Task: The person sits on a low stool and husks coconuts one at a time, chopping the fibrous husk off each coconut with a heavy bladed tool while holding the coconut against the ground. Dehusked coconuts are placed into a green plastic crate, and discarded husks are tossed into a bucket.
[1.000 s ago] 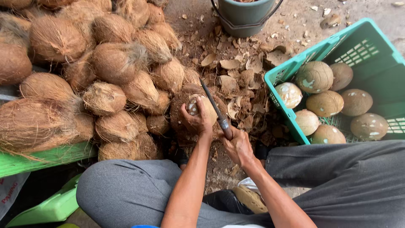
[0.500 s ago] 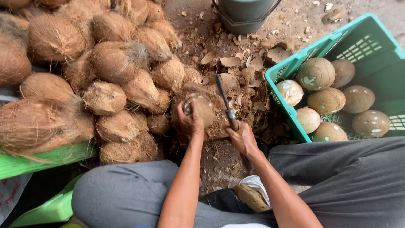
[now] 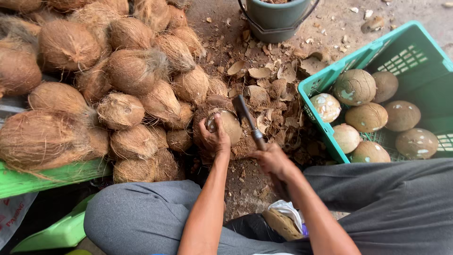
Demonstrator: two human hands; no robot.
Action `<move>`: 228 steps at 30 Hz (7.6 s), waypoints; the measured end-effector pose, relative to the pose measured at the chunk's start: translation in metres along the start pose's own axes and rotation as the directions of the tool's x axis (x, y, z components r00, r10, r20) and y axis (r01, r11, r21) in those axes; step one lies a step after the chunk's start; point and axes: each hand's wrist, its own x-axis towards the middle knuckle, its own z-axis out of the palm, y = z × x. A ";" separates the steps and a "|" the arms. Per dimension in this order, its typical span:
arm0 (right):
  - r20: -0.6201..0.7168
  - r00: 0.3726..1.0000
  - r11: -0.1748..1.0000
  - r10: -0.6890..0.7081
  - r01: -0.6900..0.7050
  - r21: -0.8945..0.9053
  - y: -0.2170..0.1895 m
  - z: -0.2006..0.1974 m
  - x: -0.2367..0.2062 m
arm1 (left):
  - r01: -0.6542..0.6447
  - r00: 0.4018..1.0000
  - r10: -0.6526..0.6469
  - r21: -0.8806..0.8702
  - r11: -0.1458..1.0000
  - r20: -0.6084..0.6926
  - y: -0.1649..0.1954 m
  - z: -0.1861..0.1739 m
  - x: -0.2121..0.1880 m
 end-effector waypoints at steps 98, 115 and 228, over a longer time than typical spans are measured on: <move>-0.175 0.971 0.972 -0.163 0.189 0.143 -0.001 -0.012 -0.001 | -0.135 0.889 0.219 -0.228 0.964 0.401 0.022 -0.025 0.034; -0.313 0.867 0.911 -0.387 0.412 0.015 0.026 0.018 0.003 | -0.205 0.945 0.214 -0.064 0.977 0.246 -0.002 0.015 0.023; -0.230 0.879 0.831 -0.417 0.471 0.295 -0.003 0.009 -0.010 | -0.284 0.926 0.169 0.330 0.900 0.338 -0.003 -0.014 0.031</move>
